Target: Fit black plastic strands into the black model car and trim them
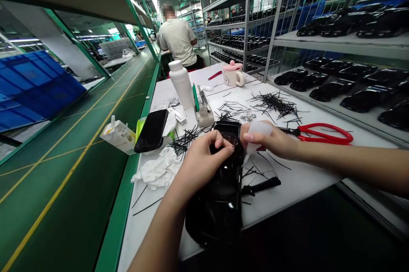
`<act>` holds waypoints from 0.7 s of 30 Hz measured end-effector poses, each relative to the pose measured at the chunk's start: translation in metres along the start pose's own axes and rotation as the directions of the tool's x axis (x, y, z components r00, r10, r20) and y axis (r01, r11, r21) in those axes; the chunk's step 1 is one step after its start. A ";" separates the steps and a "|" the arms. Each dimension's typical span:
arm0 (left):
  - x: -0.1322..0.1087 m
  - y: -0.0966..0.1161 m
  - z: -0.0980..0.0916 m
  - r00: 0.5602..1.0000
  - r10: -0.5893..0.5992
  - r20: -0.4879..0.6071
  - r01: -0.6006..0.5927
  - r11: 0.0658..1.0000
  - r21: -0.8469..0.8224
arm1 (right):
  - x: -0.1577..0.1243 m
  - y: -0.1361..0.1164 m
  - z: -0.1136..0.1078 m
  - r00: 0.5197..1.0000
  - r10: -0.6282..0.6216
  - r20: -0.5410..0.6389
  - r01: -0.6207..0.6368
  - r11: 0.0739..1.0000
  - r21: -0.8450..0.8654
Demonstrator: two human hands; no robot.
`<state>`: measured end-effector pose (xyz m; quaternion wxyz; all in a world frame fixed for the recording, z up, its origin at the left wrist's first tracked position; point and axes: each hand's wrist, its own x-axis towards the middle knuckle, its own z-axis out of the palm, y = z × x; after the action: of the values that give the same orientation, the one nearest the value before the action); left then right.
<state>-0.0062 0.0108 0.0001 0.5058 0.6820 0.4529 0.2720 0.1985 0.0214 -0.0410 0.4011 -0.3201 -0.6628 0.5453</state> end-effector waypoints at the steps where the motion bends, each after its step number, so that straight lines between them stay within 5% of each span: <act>1: 0.000 0.000 0.000 1.000 0.006 -0.003 -0.006 1.000 0.001 | 0.000 0.002 0.003 1.000 -0.010 0.024 0.011 0.999 -0.046; 11: 0.003 0.001 0.003 1.000 0.001 -0.030 -0.001 1.000 0.010 | -0.005 0.004 0.006 0.984 -0.159 0.086 0.173 0.966 -0.192; 21: 0.002 0.002 0.004 0.999 0.001 -0.034 0.000 0.999 0.037 | -0.004 0.002 0.007 0.984 -0.162 0.076 0.172 0.974 -0.147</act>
<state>-0.0016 0.0110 0.0005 0.4851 0.6868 0.4661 0.2751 0.1938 0.0149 -0.0439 0.3985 -0.2757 -0.7397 0.4670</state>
